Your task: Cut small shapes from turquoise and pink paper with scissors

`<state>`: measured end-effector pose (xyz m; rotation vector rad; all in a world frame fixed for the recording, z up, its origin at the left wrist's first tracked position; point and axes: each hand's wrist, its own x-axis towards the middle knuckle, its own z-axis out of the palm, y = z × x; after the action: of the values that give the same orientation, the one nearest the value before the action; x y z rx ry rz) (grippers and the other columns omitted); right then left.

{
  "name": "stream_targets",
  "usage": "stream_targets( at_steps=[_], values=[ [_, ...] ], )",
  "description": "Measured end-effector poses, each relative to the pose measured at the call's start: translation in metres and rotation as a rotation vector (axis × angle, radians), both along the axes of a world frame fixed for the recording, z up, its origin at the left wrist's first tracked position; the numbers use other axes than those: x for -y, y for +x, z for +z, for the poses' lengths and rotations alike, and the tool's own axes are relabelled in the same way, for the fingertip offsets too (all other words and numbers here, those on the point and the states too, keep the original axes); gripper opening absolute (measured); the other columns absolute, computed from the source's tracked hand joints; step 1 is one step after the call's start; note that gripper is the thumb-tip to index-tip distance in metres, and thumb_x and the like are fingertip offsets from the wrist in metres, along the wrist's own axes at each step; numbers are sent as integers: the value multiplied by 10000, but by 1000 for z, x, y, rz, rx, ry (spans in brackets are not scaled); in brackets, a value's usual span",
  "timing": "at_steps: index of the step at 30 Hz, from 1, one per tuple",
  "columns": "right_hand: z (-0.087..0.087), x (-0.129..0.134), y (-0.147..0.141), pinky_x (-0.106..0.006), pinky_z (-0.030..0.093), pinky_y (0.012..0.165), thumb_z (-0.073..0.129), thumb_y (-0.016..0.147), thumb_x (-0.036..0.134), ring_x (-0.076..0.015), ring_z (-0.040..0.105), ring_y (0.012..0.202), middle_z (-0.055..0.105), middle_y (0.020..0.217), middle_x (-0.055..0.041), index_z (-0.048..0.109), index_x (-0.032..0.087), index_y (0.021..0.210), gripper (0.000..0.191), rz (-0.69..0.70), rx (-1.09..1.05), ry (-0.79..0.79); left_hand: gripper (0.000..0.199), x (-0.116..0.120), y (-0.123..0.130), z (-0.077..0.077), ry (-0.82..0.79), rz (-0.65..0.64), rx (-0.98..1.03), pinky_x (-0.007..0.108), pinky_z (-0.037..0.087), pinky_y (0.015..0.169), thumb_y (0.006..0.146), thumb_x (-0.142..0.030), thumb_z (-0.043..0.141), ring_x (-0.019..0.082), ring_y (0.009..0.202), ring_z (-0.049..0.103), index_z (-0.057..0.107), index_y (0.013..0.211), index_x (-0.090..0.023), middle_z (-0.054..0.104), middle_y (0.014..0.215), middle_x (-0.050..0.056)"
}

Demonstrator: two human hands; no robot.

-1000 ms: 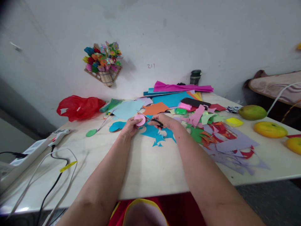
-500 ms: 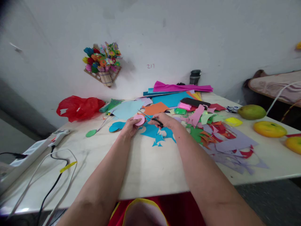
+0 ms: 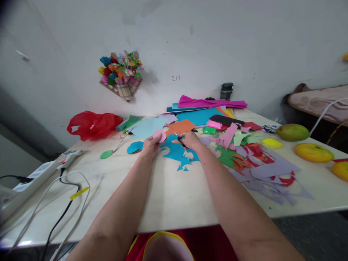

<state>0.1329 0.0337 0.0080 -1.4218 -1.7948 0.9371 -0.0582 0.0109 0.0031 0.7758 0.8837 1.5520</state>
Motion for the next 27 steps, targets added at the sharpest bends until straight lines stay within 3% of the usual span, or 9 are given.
stream_targets(
  at_steps=[6,10,16,22,27],
  values=[
    [13,13,-4,-242,463,570,748,730,446,-179,686,691,753,916,-39,757,224,937,304,-76,454,182,290,0,-1,4,-31,71,-48,233,550,557,663,-281,849,169,616,699,671,768,-77,705,714,84],
    [17,16,-5,-252,454,643,698,765,457,-216,695,865,761,956,-42,762,246,948,286,-114,594,244,364,-1,-7,3,-8,125,-122,231,509,493,705,-410,808,160,556,669,649,769,-89,677,654,75],
    [13,13,-4,-266,426,658,684,781,488,-230,678,924,758,990,-61,760,239,916,294,-109,663,288,388,-5,-17,2,82,242,-206,218,422,405,721,-469,760,103,404,531,610,802,-120,590,541,-8],
    [12,15,-4,-279,415,670,668,799,490,-254,672,980,760,1018,-70,752,235,972,319,-105,690,268,441,-3,-29,9,103,382,-222,205,395,359,767,-346,715,113,389,536,610,1146,-144,588,559,-35],
    [12,15,-5,-285,418,677,665,803,496,-263,668,989,755,1036,-81,753,234,979,328,-108,690,264,315,-1,-41,11,70,503,-297,226,437,361,820,-332,649,120,366,536,637,1075,-148,586,579,-21]
  ],
)
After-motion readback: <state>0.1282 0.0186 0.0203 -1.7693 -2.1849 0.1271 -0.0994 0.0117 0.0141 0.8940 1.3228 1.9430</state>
